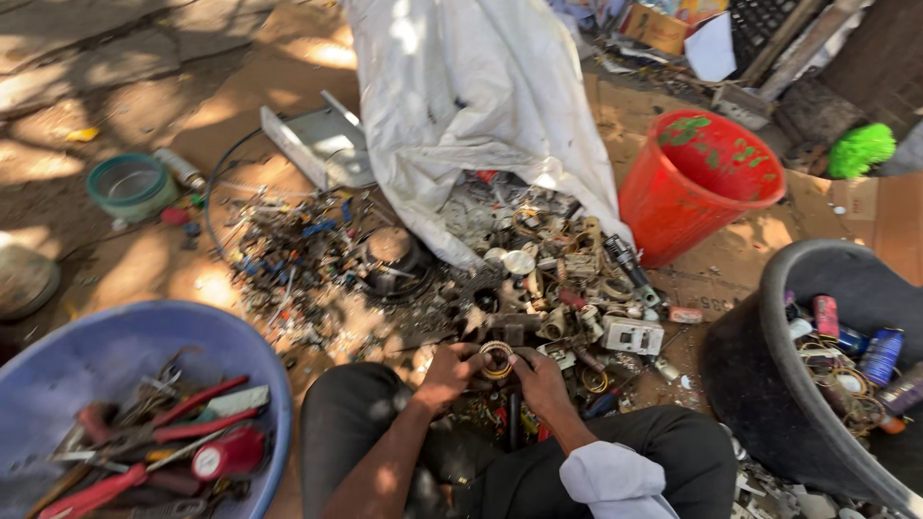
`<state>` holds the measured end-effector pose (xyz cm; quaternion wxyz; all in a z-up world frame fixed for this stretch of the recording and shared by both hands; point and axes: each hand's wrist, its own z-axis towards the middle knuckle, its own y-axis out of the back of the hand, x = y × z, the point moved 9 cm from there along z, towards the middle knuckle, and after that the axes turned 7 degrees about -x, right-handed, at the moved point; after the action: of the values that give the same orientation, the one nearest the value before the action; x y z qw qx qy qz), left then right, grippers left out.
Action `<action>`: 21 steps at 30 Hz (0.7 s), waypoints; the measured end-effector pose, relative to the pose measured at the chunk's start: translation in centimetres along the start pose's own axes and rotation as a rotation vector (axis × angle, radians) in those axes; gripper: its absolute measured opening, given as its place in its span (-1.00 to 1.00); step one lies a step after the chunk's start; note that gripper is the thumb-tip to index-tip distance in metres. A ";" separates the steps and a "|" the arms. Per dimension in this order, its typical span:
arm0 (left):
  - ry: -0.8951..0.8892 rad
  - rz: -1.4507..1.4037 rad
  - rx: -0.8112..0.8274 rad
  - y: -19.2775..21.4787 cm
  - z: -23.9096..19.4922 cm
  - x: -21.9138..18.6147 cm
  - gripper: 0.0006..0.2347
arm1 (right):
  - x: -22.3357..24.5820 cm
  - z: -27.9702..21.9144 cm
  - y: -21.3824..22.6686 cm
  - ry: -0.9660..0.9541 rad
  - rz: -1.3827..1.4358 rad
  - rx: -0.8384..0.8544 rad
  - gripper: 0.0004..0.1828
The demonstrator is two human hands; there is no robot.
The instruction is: The person sits on the ground and uses a hammer to break apart and separate various metal items from a pile of scrap. They repeatedly strike metal objects to dislodge parts and sort them into different piles or containers.
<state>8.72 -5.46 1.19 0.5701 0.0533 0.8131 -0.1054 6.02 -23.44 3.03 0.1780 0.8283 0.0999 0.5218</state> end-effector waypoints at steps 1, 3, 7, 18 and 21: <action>0.127 -0.046 -0.011 0.3 -0.6 1.0 -0.70 | 0.1 -0.2 -0.7 0.023 0.042 -0.007 -0.60; 0.130 -0.023 -0.023 0.7 -1.3 0.7 -0.70 | 0.5 -0.4 -1.2 0.076 0.126 -0.034 -0.64; -0.006 0.414 -0.164 1.7 -1.1 -0.8 -0.64 | 0.5 -0.2 -1.1 0.097 0.125 -0.052 -0.66; -0.434 0.675 -0.404 1.7 -0.7 0.0 -0.63 | 1.2 -1.3 -1.4 0.528 -0.275 -0.344 -0.70; -0.299 0.753 -0.323 1.2 0.2 2.3 -0.60 | 1.9 -2.2 -2.4 0.716 -0.387 -0.345 -0.73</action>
<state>8.40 -4.43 -1.16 0.6812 0.2403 0.6514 0.2321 4.90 -20.19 4.52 0.3623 0.5193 0.2202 0.7420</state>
